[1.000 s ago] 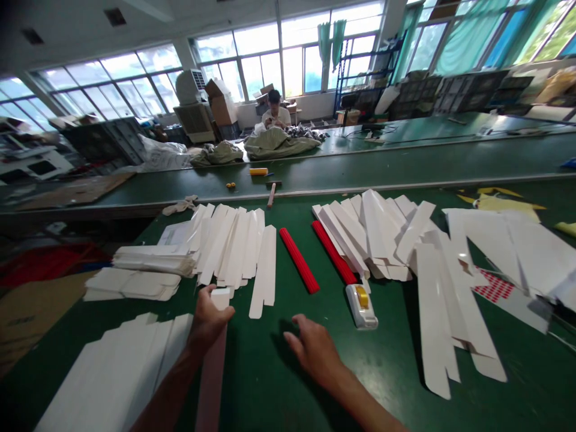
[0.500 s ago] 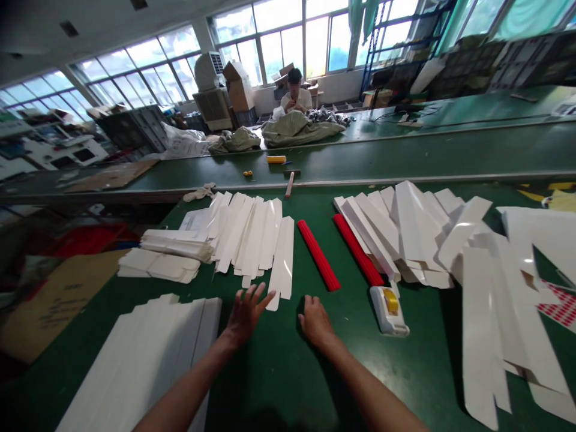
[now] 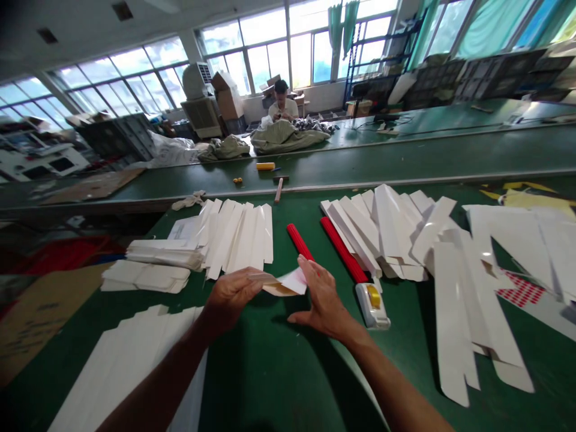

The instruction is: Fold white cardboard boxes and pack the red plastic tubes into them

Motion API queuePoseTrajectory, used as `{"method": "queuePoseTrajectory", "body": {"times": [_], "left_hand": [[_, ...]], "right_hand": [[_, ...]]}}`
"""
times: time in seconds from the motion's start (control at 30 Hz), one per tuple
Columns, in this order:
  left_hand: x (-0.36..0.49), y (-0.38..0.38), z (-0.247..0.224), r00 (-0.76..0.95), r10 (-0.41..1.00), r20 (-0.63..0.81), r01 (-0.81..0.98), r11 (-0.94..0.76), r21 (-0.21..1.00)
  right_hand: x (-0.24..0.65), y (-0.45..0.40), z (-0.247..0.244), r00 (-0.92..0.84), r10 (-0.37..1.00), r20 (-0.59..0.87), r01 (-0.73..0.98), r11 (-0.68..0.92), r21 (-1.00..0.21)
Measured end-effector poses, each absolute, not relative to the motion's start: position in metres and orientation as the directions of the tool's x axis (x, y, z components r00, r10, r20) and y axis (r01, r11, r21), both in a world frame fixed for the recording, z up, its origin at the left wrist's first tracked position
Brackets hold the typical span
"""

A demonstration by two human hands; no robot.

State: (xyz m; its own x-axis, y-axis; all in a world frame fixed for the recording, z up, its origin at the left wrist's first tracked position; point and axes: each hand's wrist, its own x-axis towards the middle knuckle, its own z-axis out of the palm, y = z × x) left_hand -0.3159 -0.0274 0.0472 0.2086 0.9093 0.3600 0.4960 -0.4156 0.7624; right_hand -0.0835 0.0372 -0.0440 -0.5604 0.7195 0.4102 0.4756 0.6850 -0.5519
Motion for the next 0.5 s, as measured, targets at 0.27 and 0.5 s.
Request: {"method": "queuePoseTrajectory", "body": {"times": [0.27,0.5], "left_hand": [[-0.275,-0.027,0.037,-0.280,0.920,0.275,0.458,-0.124,0.880],[-0.256,-0.021,0.012,-0.394,0.877,0.273,0.328,-0.144,0.934]], "right_hand": [[-0.112,0.013,-0.028,-0.572,0.762,0.304,0.292,0.535,-0.793],[-0.122,0.005,-0.029,-0.569,0.732,0.375,0.412,0.648,-0.640]]}}
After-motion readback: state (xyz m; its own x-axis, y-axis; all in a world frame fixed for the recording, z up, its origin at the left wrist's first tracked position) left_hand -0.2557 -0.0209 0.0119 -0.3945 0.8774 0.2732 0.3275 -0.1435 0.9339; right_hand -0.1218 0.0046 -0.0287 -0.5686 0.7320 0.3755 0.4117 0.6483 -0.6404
